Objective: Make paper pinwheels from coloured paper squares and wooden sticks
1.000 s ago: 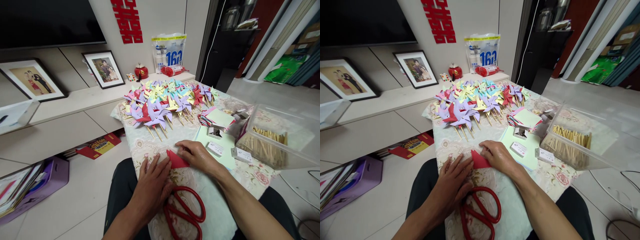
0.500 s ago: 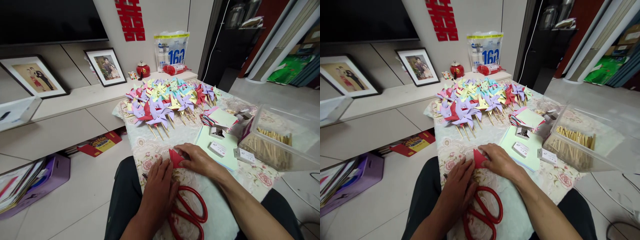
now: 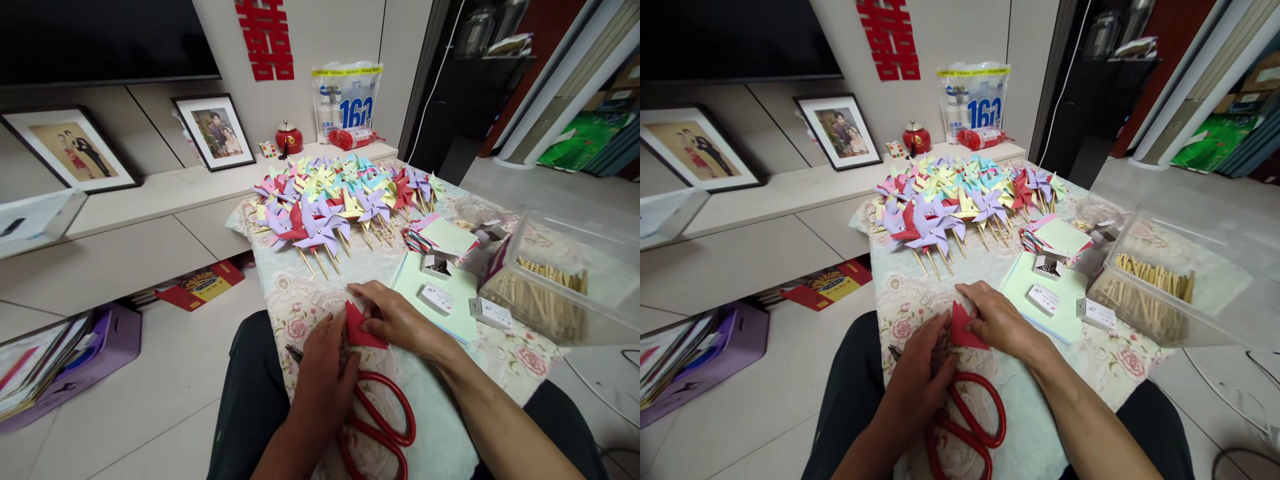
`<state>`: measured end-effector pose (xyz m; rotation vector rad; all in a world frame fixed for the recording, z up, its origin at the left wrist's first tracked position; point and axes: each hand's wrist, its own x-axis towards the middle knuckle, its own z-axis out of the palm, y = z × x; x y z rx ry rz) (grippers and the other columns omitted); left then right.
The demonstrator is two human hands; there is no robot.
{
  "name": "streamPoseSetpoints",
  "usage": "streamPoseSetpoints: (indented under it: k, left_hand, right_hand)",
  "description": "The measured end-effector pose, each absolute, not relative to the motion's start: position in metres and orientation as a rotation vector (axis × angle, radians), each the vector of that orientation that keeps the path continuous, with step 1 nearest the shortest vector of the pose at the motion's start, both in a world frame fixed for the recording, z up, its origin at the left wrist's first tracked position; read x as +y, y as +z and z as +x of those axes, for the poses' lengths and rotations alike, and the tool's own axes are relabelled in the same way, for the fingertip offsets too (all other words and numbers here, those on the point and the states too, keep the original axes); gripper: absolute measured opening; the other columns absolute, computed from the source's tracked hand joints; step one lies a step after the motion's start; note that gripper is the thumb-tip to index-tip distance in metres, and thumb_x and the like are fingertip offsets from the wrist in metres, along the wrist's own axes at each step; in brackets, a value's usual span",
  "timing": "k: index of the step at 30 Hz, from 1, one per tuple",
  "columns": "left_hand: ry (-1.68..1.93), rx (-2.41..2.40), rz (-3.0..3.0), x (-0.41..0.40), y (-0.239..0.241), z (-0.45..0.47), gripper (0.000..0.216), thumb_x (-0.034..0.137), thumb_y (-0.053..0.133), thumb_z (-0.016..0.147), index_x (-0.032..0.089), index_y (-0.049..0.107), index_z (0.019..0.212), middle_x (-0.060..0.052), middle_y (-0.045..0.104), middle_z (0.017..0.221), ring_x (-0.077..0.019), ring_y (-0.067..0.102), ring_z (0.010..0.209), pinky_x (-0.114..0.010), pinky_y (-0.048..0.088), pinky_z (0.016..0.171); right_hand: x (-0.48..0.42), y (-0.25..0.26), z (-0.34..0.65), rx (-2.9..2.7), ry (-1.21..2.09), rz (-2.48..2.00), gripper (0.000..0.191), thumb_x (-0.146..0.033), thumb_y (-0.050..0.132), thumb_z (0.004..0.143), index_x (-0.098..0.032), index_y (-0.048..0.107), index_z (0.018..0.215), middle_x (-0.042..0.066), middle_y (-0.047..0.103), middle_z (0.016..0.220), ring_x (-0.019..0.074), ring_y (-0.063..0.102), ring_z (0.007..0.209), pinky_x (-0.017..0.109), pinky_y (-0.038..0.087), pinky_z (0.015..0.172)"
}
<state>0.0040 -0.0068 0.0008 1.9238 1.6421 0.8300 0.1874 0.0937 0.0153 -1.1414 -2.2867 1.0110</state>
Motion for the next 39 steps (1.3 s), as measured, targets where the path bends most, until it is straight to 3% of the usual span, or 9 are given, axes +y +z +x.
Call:
streamPoseSetpoints:
  k: [7, 11, 18, 21, 24, 31, 34, 39]
  left_hand:
    - [0.946, 1.560, 1.659, -0.001, 0.006, 0.005, 0.057, 0.022, 0.056, 0.085, 0.017, 0.048, 0.141, -0.014, 0.062, 0.136, -0.0281, 0.058, 0.127, -0.051, 0.047, 0.106]
    - [0.965, 1.523, 1.566, 0.001, 0.010, 0.007, 0.055, 0.022, 0.057, 0.086, 0.020, 0.049, 0.140, -0.012, 0.064, 0.134, -0.0272, 0.060, 0.124, -0.049, 0.048, 0.106]
    - [1.148, 1.414, 1.286, 0.001, 0.012, 0.015, 0.057, 0.024, 0.063, 0.084, 0.023, 0.049, 0.139, -0.011, 0.064, 0.135, -0.0256, 0.061, 0.124, -0.046, 0.050, 0.104]
    - [1.235, 1.315, 0.941, 0.001, 0.019, 0.022, 0.056, 0.029, 0.071, 0.081, 0.022, 0.054, 0.134, -0.010, 0.069, 0.126, -0.0257, 0.066, 0.115, -0.040, 0.055, 0.094]
    - [1.224, 1.200, 0.707, 0.002, 0.026, 0.028, 0.039, 0.035, 0.074, 0.081, 0.018, 0.065, 0.115, -0.007, 0.075, 0.100, -0.0211, 0.071, 0.092, -0.032, 0.056, 0.080]
    - [1.162, 0.950, 0.418, 0.003, 0.035, 0.027, 0.025, 0.036, 0.077, 0.079, 0.016, 0.067, 0.092, 0.001, 0.065, 0.071, -0.0100, 0.059, 0.057, -0.019, 0.045, 0.048]
    - [1.142, 0.880, 0.370, 0.002, 0.040, 0.023, 0.023, 0.033, 0.077, 0.080, 0.015, 0.067, 0.090, 0.000, 0.064, 0.070, -0.0077, 0.056, 0.054, -0.017, 0.041, 0.046]
    - [1.128, 0.810, 0.308, -0.001, 0.044, 0.022, 0.024, 0.030, 0.078, 0.080, 0.013, 0.068, 0.095, -0.003, 0.067, 0.080, -0.0085, 0.058, 0.056, -0.017, 0.042, 0.045]
  right_hand:
    - [0.093, 0.016, 0.187, -2.119, 1.274, -1.193, 0.078, -0.007, 0.062, 0.075, -0.021, 0.042, 0.149, 0.003, 0.063, 0.104, 0.0123, 0.055, 0.070, 0.028, 0.047, 0.070]
    - [0.093, 0.019, 0.188, -2.041, 1.367, -1.194, 0.078, -0.009, 0.063, 0.075, -0.020, 0.042, 0.149, -0.002, 0.059, 0.086, 0.0119, 0.052, 0.067, 0.026, 0.044, 0.065]
    - [0.091, 0.030, 0.187, -1.815, 1.552, -1.155, 0.060, -0.018, 0.067, 0.076, -0.017, 0.057, 0.135, -0.006, 0.049, 0.071, 0.0117, 0.046, 0.062, 0.026, 0.038, 0.060]
    - [0.090, 0.034, 0.184, -1.636, 1.644, -1.104, 0.059, -0.022, 0.071, 0.074, -0.018, 0.059, 0.132, -0.006, 0.049, 0.069, 0.0111, 0.046, 0.059, 0.026, 0.036, 0.057]
    - [0.089, 0.037, 0.183, -1.523, 1.693, -1.048, 0.057, -0.024, 0.074, 0.075, -0.019, 0.061, 0.130, -0.007, 0.052, 0.066, 0.0100, 0.047, 0.056, 0.025, 0.035, 0.055]
    - [0.086, 0.042, 0.190, -1.343, 1.993, -0.794, 0.051, -0.022, 0.083, 0.072, -0.022, 0.068, 0.120, -0.002, 0.072, 0.080, 0.0117, 0.066, 0.068, 0.025, 0.051, 0.068]
    - [0.085, 0.044, 0.191, -1.341, 2.083, -0.681, 0.050, -0.022, 0.083, 0.074, -0.024, 0.068, 0.121, -0.001, 0.074, 0.082, 0.0135, 0.069, 0.071, 0.028, 0.054, 0.072]
    - [0.084, 0.045, 0.187, -1.381, 2.025, -0.620, 0.032, -0.020, 0.081, 0.077, -0.021, 0.074, 0.108, 0.000, 0.073, 0.086, 0.0115, 0.067, 0.068, 0.025, 0.055, 0.068]
